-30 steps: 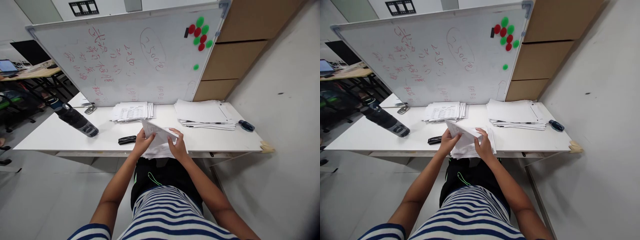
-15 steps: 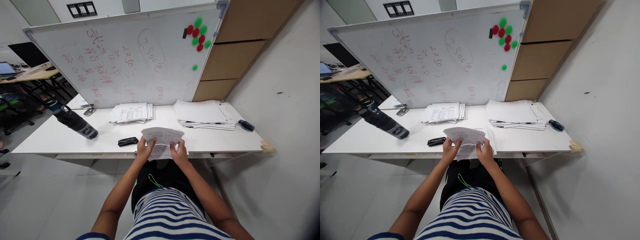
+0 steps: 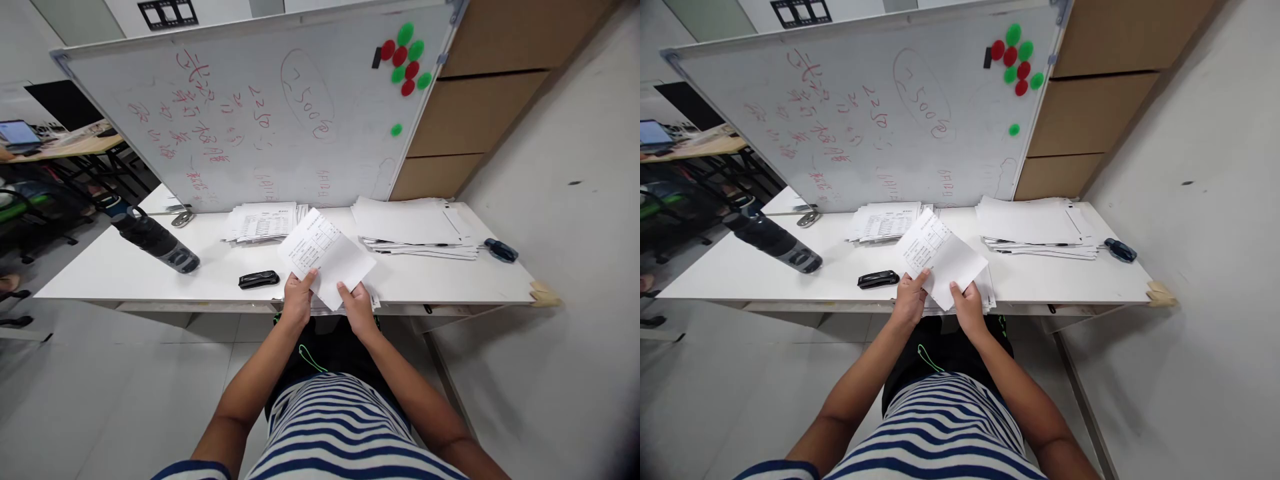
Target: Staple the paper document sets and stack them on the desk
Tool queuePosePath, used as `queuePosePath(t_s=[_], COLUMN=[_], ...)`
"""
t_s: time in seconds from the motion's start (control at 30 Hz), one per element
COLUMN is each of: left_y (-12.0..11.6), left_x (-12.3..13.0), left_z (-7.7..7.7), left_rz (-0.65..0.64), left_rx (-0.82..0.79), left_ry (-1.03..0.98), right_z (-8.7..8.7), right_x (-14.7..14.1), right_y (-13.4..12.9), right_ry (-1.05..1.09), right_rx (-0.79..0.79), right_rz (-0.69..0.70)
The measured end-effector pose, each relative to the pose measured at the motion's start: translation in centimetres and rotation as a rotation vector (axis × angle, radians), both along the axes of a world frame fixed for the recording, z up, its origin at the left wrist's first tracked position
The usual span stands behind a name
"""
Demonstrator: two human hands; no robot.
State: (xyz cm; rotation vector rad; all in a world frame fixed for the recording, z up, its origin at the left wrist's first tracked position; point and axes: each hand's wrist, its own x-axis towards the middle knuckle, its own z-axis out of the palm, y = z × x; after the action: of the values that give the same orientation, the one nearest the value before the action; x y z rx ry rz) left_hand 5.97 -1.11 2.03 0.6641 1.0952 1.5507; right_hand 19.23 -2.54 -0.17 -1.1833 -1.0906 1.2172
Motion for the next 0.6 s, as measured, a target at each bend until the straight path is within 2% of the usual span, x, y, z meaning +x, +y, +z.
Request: queuePosePath(t_s=[0.07,0.13,0.2,0.27,0.3,0.4,0.5,0.6], left_y=[-0.7,-1.6,-2.2,-2.4,-2.2,-1.2,0.0,0.7], left_x=[-0.7,-2.5,-5.2,-8.1,-9.6,-13.3,-15.4,-16.0], left_z=[-0.5,-1.1,-1.6,-2.1,-2.3,-3.2,-4.3,-5.3], left_rz=[0.033,0.126,0.215,0.252,0.254,0.160,0.076,0.115], left_rx=[0.000,0.026,0.060,0.078,0.081,0.060,0.044,0.061], left_ry=[0.118,0.321,0.608,0.933,1.084,1.454,1.605,1.620], right_z=[-0.2,-0.7,-1.2,-1.7,-1.8,-1.7,-0.9,0.0], right_x=[1.0,2.8,5.0,7.5,8.7,11.4,11.8,9.9], right_y=[0.3,0.8,1.2,1.8,2.0,2.7,2.8,2.7], right_ry=[-0.079,-0.183,-0.239,-0.269,-0.263,-0.143,-0.015,0.050], right_rx=[-0.047,-0.088,-0.140,-0.153,-0.160,-0.219,-0.269,-0.280], right_rz=[-0.045,-0.044,-0.009,0.011,0.016,-0.090,-0.071,0.105])
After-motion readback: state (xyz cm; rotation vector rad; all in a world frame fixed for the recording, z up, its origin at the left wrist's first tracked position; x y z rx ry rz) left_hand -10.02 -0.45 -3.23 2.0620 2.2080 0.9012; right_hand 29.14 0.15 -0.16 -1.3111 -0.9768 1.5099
